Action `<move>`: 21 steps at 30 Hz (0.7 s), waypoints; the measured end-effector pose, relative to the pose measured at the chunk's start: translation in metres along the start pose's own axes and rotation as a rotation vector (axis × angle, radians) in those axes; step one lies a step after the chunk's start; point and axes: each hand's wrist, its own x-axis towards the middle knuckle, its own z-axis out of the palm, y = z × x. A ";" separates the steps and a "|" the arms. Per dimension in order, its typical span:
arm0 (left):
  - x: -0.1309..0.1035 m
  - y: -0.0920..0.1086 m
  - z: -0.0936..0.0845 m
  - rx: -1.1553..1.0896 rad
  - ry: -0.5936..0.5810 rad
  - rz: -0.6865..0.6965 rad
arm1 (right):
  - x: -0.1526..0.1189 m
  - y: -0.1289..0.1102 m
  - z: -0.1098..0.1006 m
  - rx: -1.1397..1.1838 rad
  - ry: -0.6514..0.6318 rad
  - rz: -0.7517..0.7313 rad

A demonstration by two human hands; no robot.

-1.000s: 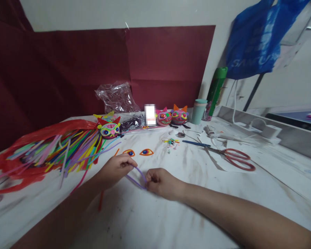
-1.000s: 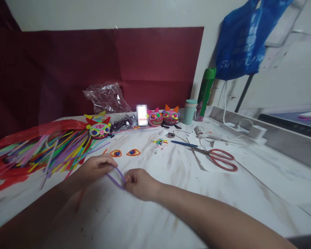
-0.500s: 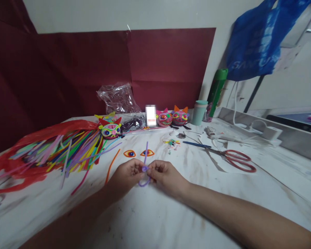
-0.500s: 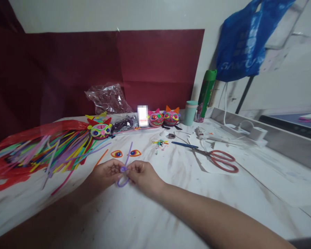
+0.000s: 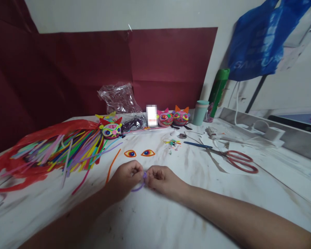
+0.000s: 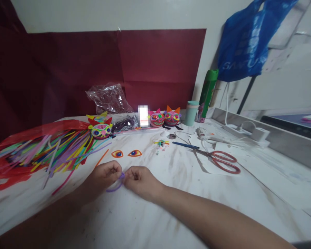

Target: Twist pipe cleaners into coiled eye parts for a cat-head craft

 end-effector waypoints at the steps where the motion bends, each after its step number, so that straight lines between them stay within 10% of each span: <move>1: -0.001 0.002 -0.001 0.041 -0.025 0.018 | 0.000 0.000 0.000 -0.010 0.013 -0.043; 21: -0.004 -0.001 0.003 0.564 0.012 0.360 | 0.005 -0.006 -0.002 0.302 0.268 -0.035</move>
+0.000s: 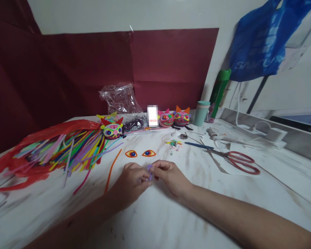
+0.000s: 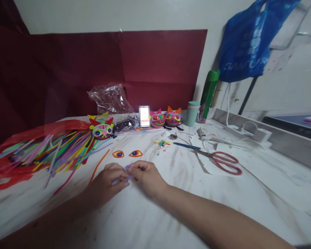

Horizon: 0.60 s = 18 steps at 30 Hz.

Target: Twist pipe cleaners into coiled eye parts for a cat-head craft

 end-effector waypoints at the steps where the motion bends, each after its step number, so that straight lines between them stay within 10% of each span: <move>1: 0.000 0.000 -0.001 0.024 -0.020 0.009 | -0.001 0.000 0.000 -0.011 0.013 0.000; 18: 0.001 0.004 0.002 -0.205 0.032 -0.255 | -0.003 0.008 0.006 -0.011 0.021 0.022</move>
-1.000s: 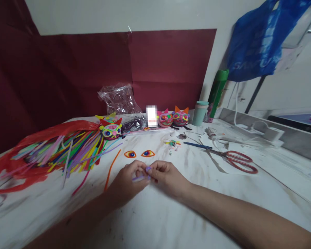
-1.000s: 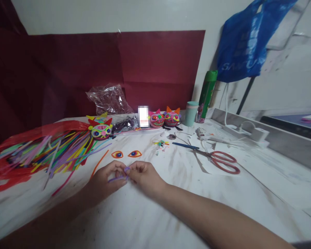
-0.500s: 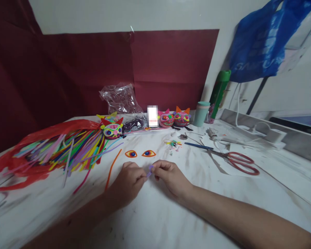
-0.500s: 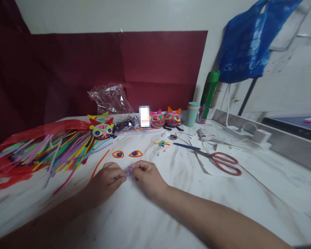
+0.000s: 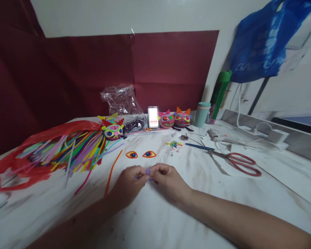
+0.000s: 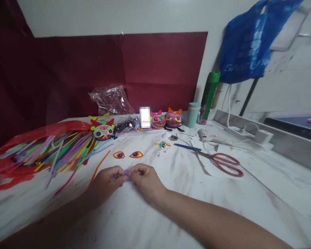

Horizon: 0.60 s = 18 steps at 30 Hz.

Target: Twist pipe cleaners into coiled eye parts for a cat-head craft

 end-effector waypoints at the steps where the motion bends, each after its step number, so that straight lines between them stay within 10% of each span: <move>1: 0.000 0.000 0.000 0.015 0.005 0.009 | 0.000 0.000 -0.001 -0.013 -0.019 -0.007; 18: -0.001 -0.009 -0.005 0.431 0.010 0.425 | 0.001 -0.001 -0.006 -0.208 -0.144 -0.097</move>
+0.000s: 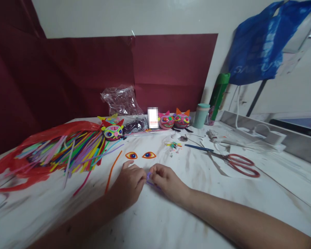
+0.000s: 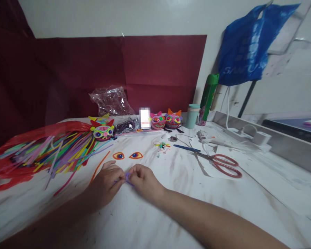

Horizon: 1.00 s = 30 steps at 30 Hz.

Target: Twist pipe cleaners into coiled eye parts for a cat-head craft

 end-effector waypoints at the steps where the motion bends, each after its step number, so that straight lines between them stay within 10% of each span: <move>1: 0.000 0.001 0.001 -0.021 0.016 -0.010 | 0.000 -0.001 0.000 0.022 -0.007 0.005; 8: 0.003 0.005 -0.004 -0.289 0.010 -0.265 | 0.002 -0.009 0.000 0.371 0.015 0.088; 14: 0.009 -0.030 -0.012 -0.628 -0.090 -0.434 | 0.015 -0.014 -0.017 0.517 0.144 0.072; 22: 0.011 -0.064 -0.026 -0.370 -0.022 -0.501 | 0.024 -0.028 -0.031 0.467 0.289 -0.041; 30: 0.005 -0.081 -0.023 -0.165 -0.229 -0.483 | 0.029 0.002 -0.024 0.450 0.354 0.044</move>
